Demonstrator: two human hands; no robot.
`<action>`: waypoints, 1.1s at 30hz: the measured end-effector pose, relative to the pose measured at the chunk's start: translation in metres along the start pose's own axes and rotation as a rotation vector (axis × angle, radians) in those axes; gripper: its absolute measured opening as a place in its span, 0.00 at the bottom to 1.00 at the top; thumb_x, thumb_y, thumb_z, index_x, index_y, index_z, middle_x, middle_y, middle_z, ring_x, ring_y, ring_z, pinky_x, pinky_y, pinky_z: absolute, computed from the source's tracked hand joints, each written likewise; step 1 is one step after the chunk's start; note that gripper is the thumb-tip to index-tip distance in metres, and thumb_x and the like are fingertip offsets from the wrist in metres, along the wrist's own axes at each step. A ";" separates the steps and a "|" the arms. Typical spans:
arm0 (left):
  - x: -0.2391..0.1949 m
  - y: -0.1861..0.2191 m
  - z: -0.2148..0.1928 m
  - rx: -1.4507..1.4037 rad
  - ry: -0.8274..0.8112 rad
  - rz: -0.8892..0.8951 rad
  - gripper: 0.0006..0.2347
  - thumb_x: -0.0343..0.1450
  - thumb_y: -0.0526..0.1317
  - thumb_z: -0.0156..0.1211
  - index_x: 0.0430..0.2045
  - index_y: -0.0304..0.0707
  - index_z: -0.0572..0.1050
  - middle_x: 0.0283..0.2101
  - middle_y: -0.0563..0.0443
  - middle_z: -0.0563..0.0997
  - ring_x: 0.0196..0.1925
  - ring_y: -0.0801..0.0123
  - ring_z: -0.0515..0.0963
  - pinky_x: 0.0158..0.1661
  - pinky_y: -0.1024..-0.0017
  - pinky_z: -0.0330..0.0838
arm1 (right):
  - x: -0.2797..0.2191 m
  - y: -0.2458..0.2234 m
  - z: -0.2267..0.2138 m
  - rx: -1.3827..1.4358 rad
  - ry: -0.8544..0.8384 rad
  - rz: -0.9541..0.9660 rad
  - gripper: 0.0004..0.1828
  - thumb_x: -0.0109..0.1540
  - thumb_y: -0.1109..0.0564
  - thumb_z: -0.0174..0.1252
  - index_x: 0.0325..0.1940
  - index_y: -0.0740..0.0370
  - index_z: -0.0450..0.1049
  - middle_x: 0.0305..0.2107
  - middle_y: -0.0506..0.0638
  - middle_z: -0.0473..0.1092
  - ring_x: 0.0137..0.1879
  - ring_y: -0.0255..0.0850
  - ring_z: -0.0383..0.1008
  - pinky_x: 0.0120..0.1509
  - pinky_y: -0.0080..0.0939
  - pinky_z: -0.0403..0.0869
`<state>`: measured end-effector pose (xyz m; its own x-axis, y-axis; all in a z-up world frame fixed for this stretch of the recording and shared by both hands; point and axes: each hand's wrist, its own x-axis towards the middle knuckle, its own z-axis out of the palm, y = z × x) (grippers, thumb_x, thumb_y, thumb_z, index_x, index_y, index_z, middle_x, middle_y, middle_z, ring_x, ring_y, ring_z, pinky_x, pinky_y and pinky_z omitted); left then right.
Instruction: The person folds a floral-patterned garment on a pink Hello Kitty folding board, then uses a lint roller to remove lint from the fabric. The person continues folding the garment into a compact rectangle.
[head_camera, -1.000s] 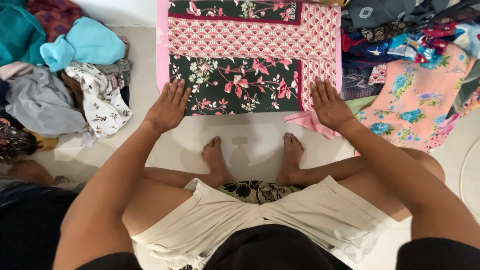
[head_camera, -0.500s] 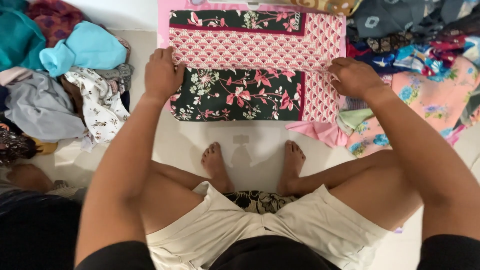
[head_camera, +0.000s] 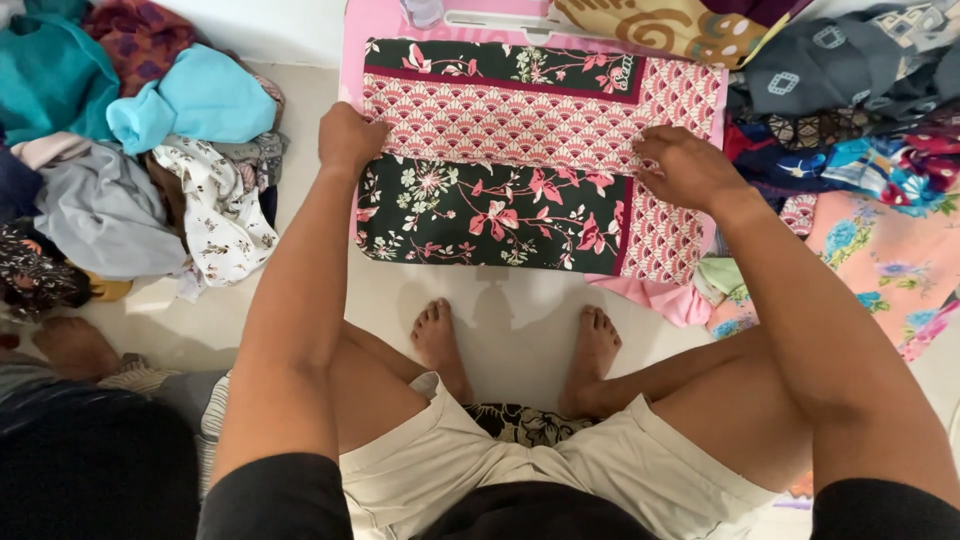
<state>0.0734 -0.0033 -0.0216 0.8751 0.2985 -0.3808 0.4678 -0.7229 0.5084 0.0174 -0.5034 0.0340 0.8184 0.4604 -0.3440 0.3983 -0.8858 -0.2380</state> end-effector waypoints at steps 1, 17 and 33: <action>0.003 -0.003 0.000 0.002 -0.001 -0.003 0.12 0.68 0.44 0.66 0.18 0.43 0.71 0.26 0.52 0.80 0.28 0.61 0.78 0.26 0.62 0.69 | 0.001 -0.002 -0.003 0.003 -0.002 -0.002 0.27 0.69 0.48 0.52 0.70 0.62 0.69 0.69 0.62 0.62 0.72 0.59 0.62 0.67 0.62 0.68; -0.022 0.032 -0.032 -0.428 -0.024 0.061 0.25 0.74 0.34 0.60 0.05 0.47 0.55 0.11 0.57 0.56 0.14 0.69 0.73 0.22 0.75 0.75 | 0.043 -0.105 -0.010 0.103 0.209 -0.116 0.28 0.70 0.43 0.55 0.68 0.63 0.70 0.66 0.64 0.65 0.70 0.59 0.62 0.73 0.63 0.62; -0.045 0.059 -0.064 -0.920 -0.138 -0.061 0.14 0.71 0.27 0.55 0.49 0.35 0.68 0.39 0.41 0.76 0.23 0.55 0.86 0.33 0.68 0.93 | 0.151 -0.194 0.059 -0.131 0.535 0.036 0.34 0.56 0.77 0.48 0.68 0.70 0.63 0.66 0.67 0.64 0.70 0.61 0.65 0.71 0.70 0.66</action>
<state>0.0697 -0.0194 0.0752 0.8512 0.1998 -0.4853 0.4779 0.0870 0.8741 0.0389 -0.2585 -0.0256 0.9153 0.3660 0.1682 0.3861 -0.9162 -0.1073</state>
